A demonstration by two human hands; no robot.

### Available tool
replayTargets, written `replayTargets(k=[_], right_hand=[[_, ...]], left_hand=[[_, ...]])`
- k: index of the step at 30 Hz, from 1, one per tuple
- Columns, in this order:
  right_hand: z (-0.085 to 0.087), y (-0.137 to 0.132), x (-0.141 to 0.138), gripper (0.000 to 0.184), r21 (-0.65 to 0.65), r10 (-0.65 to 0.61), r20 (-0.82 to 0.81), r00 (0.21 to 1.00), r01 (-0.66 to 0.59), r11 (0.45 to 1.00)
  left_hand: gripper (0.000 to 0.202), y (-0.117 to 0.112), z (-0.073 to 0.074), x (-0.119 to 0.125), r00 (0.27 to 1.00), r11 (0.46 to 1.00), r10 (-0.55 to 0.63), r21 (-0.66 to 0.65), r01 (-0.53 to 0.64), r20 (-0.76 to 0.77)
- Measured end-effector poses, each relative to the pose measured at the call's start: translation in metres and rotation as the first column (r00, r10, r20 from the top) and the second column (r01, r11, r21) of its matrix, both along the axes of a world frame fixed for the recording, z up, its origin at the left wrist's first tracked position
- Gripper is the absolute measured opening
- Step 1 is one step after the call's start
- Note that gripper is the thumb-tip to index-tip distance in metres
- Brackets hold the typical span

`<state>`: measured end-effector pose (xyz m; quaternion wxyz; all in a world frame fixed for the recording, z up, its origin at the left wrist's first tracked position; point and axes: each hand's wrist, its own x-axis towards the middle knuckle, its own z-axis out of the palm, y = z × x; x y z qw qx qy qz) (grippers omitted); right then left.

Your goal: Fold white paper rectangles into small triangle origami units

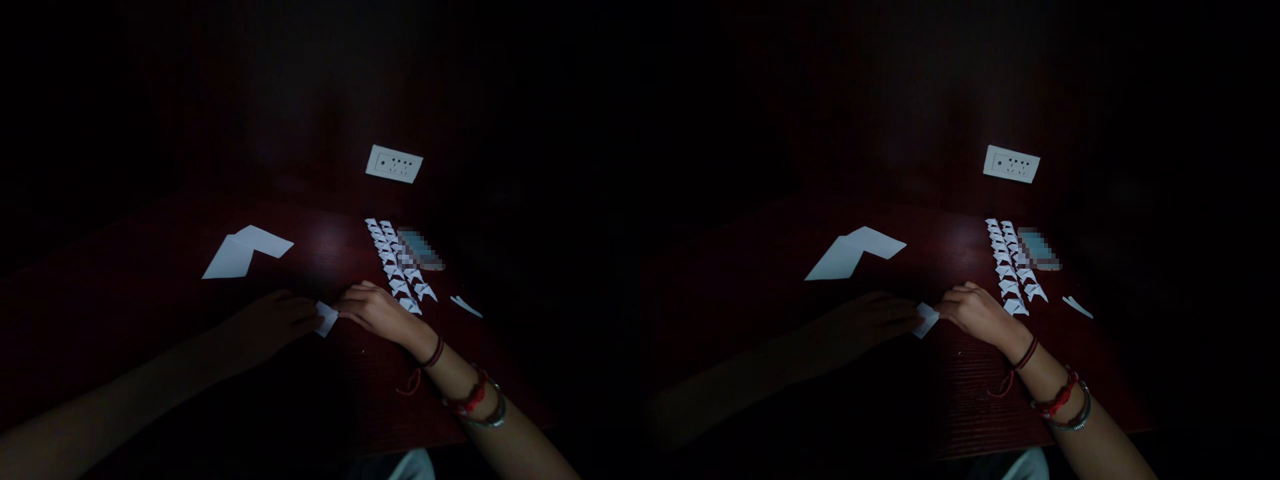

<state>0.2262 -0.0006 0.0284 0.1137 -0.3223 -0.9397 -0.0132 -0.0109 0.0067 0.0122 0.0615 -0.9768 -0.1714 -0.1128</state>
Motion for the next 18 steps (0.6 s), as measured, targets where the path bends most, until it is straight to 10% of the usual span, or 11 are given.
replayTargets(k=[18], right_hand=[[-0.005,0.000,-0.012,0.019,-0.194,-0.154,-0.254,0.955,0.106,0.975]], left_hand=[[0.059,0.003,-0.007,-0.001,1.000,0.983,-0.005,-0.186,0.002,-0.016]])
